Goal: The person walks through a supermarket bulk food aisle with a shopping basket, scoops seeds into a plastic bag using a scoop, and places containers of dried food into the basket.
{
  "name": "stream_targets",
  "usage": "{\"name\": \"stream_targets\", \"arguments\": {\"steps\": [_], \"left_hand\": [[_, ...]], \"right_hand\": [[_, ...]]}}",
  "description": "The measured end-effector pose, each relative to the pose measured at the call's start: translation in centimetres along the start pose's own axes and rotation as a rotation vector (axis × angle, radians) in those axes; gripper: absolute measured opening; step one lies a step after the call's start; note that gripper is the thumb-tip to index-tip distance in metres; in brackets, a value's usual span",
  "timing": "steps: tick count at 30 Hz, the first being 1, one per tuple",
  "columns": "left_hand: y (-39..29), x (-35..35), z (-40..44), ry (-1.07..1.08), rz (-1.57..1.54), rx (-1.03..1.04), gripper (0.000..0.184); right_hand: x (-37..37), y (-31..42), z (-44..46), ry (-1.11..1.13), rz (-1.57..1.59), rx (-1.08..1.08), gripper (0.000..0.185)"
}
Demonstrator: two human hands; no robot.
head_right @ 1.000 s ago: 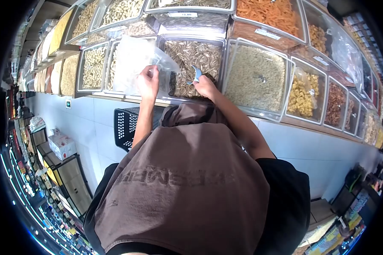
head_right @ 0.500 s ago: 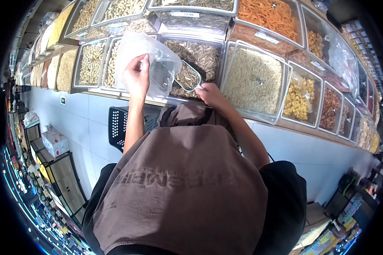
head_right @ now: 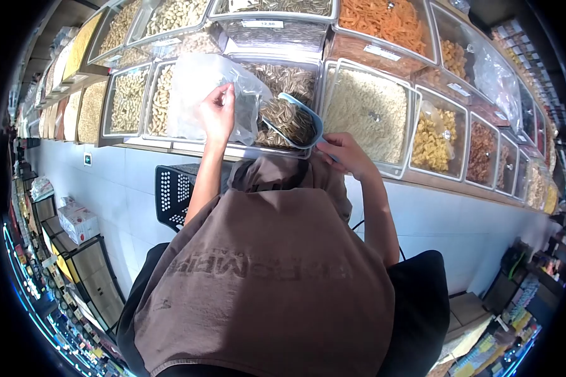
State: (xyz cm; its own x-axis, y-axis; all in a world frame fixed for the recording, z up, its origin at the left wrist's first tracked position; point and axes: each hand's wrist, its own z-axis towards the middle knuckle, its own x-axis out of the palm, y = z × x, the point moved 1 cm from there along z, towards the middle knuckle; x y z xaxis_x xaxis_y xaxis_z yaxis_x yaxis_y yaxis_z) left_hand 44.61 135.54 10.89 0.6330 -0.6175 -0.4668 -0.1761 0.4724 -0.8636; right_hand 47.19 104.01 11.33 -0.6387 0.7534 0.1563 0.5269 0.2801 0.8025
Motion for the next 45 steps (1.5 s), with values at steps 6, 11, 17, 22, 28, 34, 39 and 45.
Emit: {"name": "stream_targets", "arguments": {"steps": [6, 11, 17, 22, 28, 34, 39, 45], "left_hand": [[-0.9, 0.6, -0.4, 0.022, -0.23, -0.078, 0.02], [-2.6, -0.5, -1.4, 0.113, -0.395, -0.075, 0.012], [-6.6, -2.4, -2.6, 0.184, -0.453, -0.065, 0.015], [-4.4, -4.4, -1.6, 0.033, -0.24, 0.008, 0.017], [-1.6, -7.5, -0.2, -0.17, -0.425, -0.066, 0.016], [-0.7, -10.1, 2.9, -0.258, -0.582, -0.174, 0.016], [-0.6, -11.2, 4.2, -0.298, -0.637, -0.204, 0.017], [1.4, -13.7, 5.0, -0.379, -0.665, -0.175, 0.015]], "right_hand": [[1.2, 3.6, 0.0, 0.079, -0.112, 0.031, 0.027], [6.1, 5.9, 2.9, 0.187, -0.188, -0.04, 0.019], [13.5, 5.5, 12.6, 0.216, -0.584, -0.766, 0.029], [15.1, 8.5, 11.4, 0.02, -0.916, -0.777, 0.018], [9.3, 9.8, 6.2, 0.07, -0.793, -0.352, 0.032], [3.2, 10.4, 1.2, 0.154, -0.324, -0.151, 0.025], [0.9, 7.7, 0.8, 0.09, -0.073, -0.148, 0.029], [0.1, 5.1, 2.8, -0.018, -0.066, -0.069, 0.023]]}}
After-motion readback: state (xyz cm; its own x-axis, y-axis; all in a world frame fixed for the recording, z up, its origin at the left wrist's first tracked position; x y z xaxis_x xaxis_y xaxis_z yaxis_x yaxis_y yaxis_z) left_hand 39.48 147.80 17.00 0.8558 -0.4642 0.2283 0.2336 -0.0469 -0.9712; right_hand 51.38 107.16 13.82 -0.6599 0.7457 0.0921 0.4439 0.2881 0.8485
